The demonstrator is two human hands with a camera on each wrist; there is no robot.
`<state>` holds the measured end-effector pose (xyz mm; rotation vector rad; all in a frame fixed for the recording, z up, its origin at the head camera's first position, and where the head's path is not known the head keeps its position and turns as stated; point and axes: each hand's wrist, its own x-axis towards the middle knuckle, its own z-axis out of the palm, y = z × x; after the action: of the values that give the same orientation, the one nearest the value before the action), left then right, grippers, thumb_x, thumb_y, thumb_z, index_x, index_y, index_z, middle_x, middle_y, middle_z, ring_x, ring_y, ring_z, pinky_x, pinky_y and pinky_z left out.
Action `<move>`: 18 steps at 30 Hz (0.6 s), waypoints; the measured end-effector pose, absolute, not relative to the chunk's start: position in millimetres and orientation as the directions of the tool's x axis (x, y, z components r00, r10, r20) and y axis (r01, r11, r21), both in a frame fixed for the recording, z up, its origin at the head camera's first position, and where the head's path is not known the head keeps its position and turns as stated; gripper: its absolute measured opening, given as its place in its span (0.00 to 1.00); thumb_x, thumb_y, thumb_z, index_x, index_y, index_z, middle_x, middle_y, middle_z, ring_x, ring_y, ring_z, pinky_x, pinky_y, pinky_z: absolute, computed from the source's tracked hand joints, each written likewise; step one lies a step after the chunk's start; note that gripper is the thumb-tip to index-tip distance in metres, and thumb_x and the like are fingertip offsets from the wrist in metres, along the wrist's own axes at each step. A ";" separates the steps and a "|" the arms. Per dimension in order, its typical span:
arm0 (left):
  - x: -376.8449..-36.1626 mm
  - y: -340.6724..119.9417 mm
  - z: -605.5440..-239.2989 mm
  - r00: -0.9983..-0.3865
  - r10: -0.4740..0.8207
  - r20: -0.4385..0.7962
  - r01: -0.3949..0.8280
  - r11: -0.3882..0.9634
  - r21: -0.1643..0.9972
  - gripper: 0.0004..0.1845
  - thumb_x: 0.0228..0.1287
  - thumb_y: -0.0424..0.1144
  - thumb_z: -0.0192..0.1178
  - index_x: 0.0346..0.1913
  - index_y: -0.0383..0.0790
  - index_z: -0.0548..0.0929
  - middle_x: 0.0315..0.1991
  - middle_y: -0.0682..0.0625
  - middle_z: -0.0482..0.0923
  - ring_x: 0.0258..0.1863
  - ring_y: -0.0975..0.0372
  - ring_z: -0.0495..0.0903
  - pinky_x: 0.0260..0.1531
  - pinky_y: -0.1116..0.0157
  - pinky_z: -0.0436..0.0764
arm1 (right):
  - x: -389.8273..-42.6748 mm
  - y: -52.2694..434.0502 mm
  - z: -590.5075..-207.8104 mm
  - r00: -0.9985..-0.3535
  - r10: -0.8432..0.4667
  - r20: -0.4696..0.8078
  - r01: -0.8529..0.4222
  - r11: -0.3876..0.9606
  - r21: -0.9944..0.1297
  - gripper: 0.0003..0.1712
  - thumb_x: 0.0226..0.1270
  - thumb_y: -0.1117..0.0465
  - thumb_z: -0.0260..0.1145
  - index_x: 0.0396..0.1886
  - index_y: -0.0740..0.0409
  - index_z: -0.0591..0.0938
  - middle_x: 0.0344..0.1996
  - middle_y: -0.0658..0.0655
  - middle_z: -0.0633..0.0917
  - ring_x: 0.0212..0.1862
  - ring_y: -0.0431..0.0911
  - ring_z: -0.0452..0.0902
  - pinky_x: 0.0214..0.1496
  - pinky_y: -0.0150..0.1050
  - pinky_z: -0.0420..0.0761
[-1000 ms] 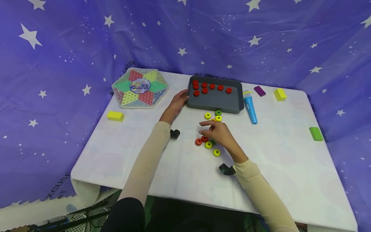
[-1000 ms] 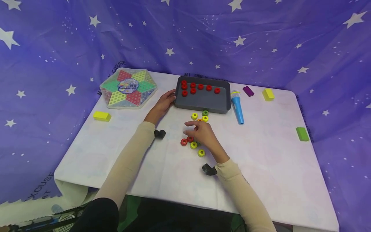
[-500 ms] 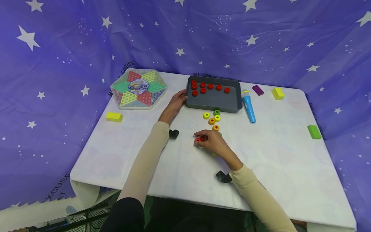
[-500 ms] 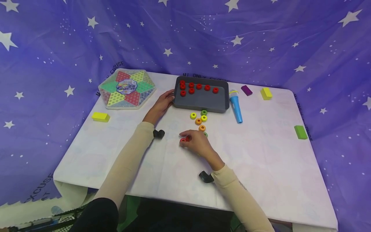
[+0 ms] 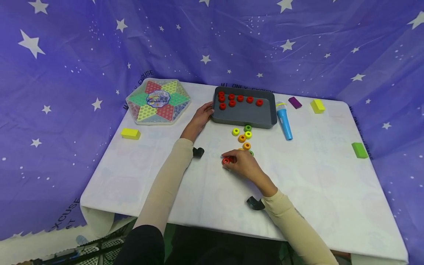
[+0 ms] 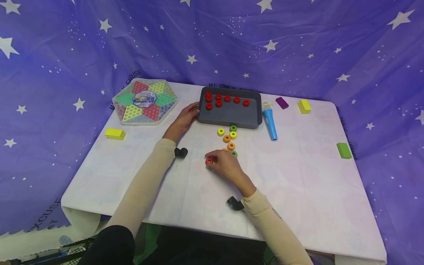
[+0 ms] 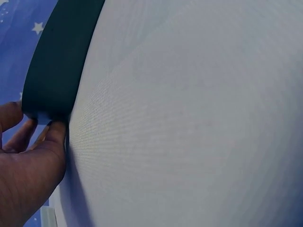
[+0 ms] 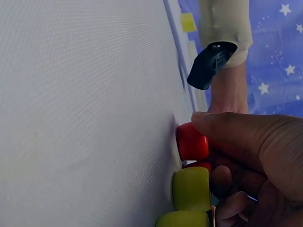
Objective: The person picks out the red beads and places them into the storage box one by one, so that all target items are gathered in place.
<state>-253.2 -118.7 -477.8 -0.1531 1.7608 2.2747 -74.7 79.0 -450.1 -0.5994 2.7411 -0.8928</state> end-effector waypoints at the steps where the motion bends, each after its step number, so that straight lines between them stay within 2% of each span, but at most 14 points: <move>1: -253.5 -118.6 -477.8 -0.961 0.140 -0.241 -0.268 -0.230 0.936 0.26 0.73 0.28 0.48 0.72 0.41 0.64 0.69 0.43 0.65 0.68 0.59 0.66 0.68 0.62 0.64 | -74.5 79.0 -449.6 -0.899 -0.434 -0.065 -0.314 0.738 -0.597 0.20 0.55 0.55 0.75 0.49 0.49 0.87 0.43 0.50 0.87 0.37 0.41 0.76 0.40 0.35 0.74; 18: -250.6 -119.8 -470.8 -0.956 0.159 -0.247 -0.279 -0.223 0.934 0.27 0.73 0.27 0.47 0.73 0.39 0.62 0.71 0.42 0.63 0.69 0.57 0.64 0.69 0.60 0.62 | -74.4 78.2 -449.5 -0.905 -0.423 -0.044 -0.322 0.749 -0.579 0.15 0.56 0.56 0.75 0.45 0.49 0.88 0.39 0.48 0.87 0.36 0.40 0.76 0.39 0.36 0.75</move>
<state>-250.6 -119.8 -470.8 -0.1427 1.7541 2.2551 -74.4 78.2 -449.5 -0.5960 2.7743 -0.8706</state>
